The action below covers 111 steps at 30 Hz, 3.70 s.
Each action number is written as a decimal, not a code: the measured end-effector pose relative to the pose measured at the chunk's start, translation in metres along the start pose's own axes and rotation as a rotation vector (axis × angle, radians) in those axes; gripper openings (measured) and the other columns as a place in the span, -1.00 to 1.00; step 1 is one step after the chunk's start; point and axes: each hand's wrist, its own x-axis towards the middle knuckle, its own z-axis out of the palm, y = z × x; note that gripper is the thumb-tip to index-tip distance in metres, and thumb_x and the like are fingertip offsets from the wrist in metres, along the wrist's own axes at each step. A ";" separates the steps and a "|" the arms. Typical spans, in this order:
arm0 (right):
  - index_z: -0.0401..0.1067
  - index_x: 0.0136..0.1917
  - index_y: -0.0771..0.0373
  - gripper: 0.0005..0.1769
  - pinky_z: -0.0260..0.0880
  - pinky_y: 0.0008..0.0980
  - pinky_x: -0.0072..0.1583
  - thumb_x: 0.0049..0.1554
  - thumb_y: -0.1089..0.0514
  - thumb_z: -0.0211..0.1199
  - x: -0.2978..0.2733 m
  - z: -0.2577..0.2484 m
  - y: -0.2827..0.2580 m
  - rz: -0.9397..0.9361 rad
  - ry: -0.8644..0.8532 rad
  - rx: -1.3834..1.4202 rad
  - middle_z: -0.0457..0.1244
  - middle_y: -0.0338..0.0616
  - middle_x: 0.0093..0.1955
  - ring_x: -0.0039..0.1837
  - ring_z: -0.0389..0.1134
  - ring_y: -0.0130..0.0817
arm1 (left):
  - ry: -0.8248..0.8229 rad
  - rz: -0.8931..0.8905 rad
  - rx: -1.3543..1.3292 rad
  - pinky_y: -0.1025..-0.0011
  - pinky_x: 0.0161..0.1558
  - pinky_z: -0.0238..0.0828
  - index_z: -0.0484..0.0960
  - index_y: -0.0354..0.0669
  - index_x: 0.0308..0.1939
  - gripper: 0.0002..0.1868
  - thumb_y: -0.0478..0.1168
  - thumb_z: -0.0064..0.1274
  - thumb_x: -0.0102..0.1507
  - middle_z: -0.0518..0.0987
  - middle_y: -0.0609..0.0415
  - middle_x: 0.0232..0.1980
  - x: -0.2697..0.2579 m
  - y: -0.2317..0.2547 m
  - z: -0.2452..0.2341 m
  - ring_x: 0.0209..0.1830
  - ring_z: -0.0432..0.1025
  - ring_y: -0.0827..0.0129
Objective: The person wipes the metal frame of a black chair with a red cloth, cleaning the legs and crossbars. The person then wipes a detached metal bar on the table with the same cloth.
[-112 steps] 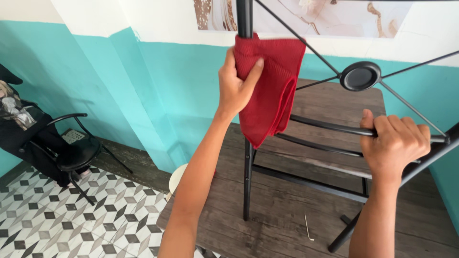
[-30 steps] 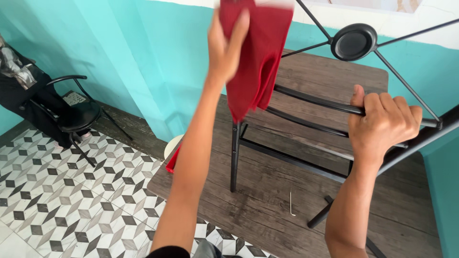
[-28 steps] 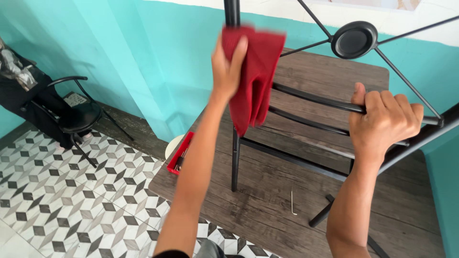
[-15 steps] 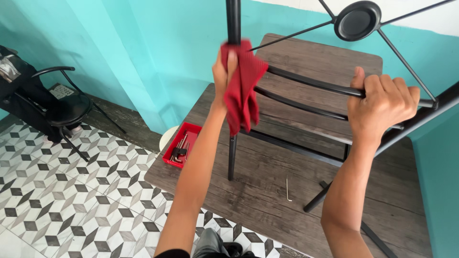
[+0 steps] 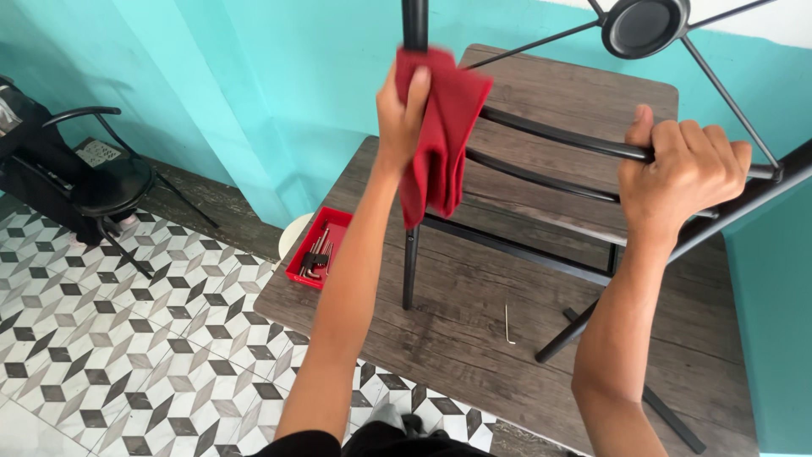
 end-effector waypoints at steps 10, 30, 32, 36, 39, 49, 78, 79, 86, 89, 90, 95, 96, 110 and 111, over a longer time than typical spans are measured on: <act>0.12 -0.52 0.05 -0.35 -0.13 -0.33 -0.11 0.39 0.07 0.21 -0.017 0.017 0.010 0.017 -0.016 -0.013 -0.03 -0.39 -0.56 -0.41 -0.13 -0.44 | 0.062 -0.124 0.107 0.46 -0.10 0.48 0.57 -0.28 0.09 -0.63 -0.01 -0.02 0.44 0.67 0.07 -0.20 -0.054 -0.043 -0.011 -0.21 0.52 0.49; 0.09 -0.50 0.13 -0.38 -0.08 -0.31 -0.07 0.34 0.02 0.21 -0.010 0.001 0.008 -0.037 -0.115 -0.065 -0.01 -0.29 -0.53 -0.36 -0.06 -0.34 | -0.076 -0.148 -0.070 0.43 0.01 0.52 0.59 -0.32 0.02 -0.76 -0.35 0.21 0.30 0.67 0.10 -0.14 -0.008 -0.018 -0.012 -0.12 0.54 0.47; 0.09 -0.51 0.12 -0.38 -0.09 -0.29 -0.06 0.33 0.03 0.21 -0.009 0.000 0.008 -0.035 -0.113 -0.061 -0.02 -0.29 -0.52 -0.36 -0.07 -0.34 | -0.160 -0.182 -0.245 0.45 0.02 0.50 0.60 -0.32 0.00 -0.78 -0.37 0.21 0.29 0.65 0.14 -0.12 -0.002 -0.025 -0.018 -0.11 0.51 0.51; 0.10 -0.50 0.13 -0.39 -0.09 -0.31 -0.10 0.33 0.04 0.21 -0.008 0.000 0.005 -0.005 -0.118 -0.050 -0.02 -0.28 -0.52 -0.39 -0.07 -0.35 | -0.395 -0.381 -0.487 0.40 0.02 0.50 0.61 -0.34 0.00 -0.73 -0.34 0.25 0.25 0.64 0.08 -0.12 0.009 -0.037 -0.035 -0.14 0.52 0.44; 0.10 -0.50 0.15 -0.39 -0.10 -0.32 -0.12 0.33 0.04 0.21 -0.007 0.000 0.003 0.004 -0.110 -0.032 -0.01 -0.28 -0.53 -0.40 -0.06 -0.36 | -0.465 -0.465 -0.649 0.38 0.00 0.51 0.58 -0.29 0.02 -0.61 -0.28 0.27 0.14 0.64 0.05 -0.14 0.016 -0.042 -0.039 -0.16 0.54 0.40; 0.12 -0.51 0.09 -0.38 -0.12 -0.37 -0.12 0.37 0.00 0.16 -0.010 -0.001 0.005 -0.006 -0.134 -0.092 -0.04 -0.36 -0.56 -0.44 -0.11 -0.44 | -0.245 -0.261 -0.263 0.39 0.10 0.47 0.54 -0.38 0.08 -0.75 -0.35 0.17 0.36 0.62 0.06 -0.05 -0.001 -0.018 -0.025 -0.03 0.49 0.40; 0.16 -0.43 0.22 -0.46 -0.09 -0.28 -0.22 0.33 0.20 0.28 -0.033 0.009 0.013 0.113 -0.151 0.058 0.05 -0.18 -0.44 -0.36 -0.03 -0.33 | -0.151 0.066 -0.128 0.36 0.45 0.39 0.24 -0.37 0.56 -0.32 -0.37 0.19 0.41 0.52 -0.07 0.38 -0.030 -0.031 -0.034 0.38 0.46 0.32; 0.18 -0.42 0.23 -0.47 -0.07 -0.27 -0.21 0.33 0.19 0.28 -0.031 0.008 0.013 0.107 -0.154 0.064 0.05 -0.17 -0.44 -0.35 -0.01 -0.31 | -0.130 0.077 -0.070 0.37 0.41 0.43 0.26 -0.34 0.55 -0.33 -0.35 0.21 0.41 0.56 -0.06 0.33 -0.023 -0.027 -0.031 0.33 0.50 0.33; 0.14 -0.42 0.30 -0.44 -0.03 -0.21 -0.16 0.33 0.16 0.30 -0.023 0.000 0.011 0.088 -0.178 0.075 0.09 -0.07 -0.40 -0.28 0.05 -0.18 | -0.194 0.130 -0.076 0.38 0.35 0.50 0.13 -0.25 0.56 -0.08 -0.24 0.40 0.28 0.53 -0.07 0.39 -0.003 -0.011 -0.035 0.30 0.51 0.32; 0.18 -0.40 0.30 -0.48 0.01 -0.20 -0.13 0.33 0.15 0.30 -0.021 -0.001 0.008 0.093 -0.189 0.075 0.10 -0.07 -0.39 -0.25 0.09 -0.18 | -0.316 0.044 -0.248 0.36 0.36 0.52 0.20 -0.26 0.56 -0.17 -0.32 0.41 0.36 0.59 -0.06 0.28 0.003 -0.019 -0.041 0.26 0.55 0.32; 0.17 -0.40 0.30 -0.47 0.02 -0.21 -0.12 0.33 0.15 0.29 -0.021 -0.001 0.009 0.087 -0.190 0.072 0.11 -0.07 -0.38 -0.24 0.10 -0.19 | -0.341 0.022 -0.266 0.35 0.35 0.53 0.24 -0.27 0.53 -0.21 -0.30 0.41 0.36 0.60 -0.06 0.29 0.004 -0.023 -0.042 0.26 0.55 0.31; 0.16 -0.38 0.28 -0.47 0.01 -0.18 -0.14 0.33 0.11 0.30 -0.021 0.000 0.012 0.073 -0.188 0.042 0.09 -0.07 -0.37 -0.25 0.09 -0.18 | -0.525 -0.159 -0.431 0.30 0.30 0.57 0.48 -0.34 0.33 -0.44 -0.25 0.38 0.33 0.67 -0.07 0.23 0.015 -0.049 -0.052 0.25 0.59 0.24; 0.13 -0.40 0.29 -0.44 0.01 -0.19 -0.14 0.33 0.10 0.29 -0.021 0.001 0.013 0.075 -0.192 0.042 0.09 -0.07 -0.38 -0.25 0.09 -0.18 | -0.549 -0.182 -0.469 0.29 0.33 0.56 0.48 -0.34 0.31 -0.45 -0.25 0.37 0.33 0.66 -0.06 0.22 0.018 -0.052 -0.052 0.24 0.58 0.25; 0.13 -0.38 0.28 -0.46 -0.02 -0.24 -0.16 0.37 0.13 0.25 -0.030 0.002 0.015 0.080 -0.225 0.077 0.11 -0.10 -0.33 -0.25 0.05 -0.23 | 0.033 0.054 0.274 0.29 0.10 0.58 0.25 -0.40 0.38 -0.43 -0.35 0.13 0.35 0.65 -0.14 -0.01 -0.024 -0.018 -0.003 -0.03 0.63 0.15; 0.14 -0.38 0.27 -0.47 -0.01 -0.24 -0.16 0.37 0.14 0.25 -0.031 0.003 0.016 0.071 -0.213 0.082 0.10 -0.12 -0.34 -0.26 0.05 -0.24 | 0.057 0.086 0.302 0.28 0.09 0.57 0.25 -0.40 0.38 -0.43 -0.35 0.13 0.35 0.64 -0.15 0.00 -0.024 -0.019 -0.001 -0.03 0.62 0.11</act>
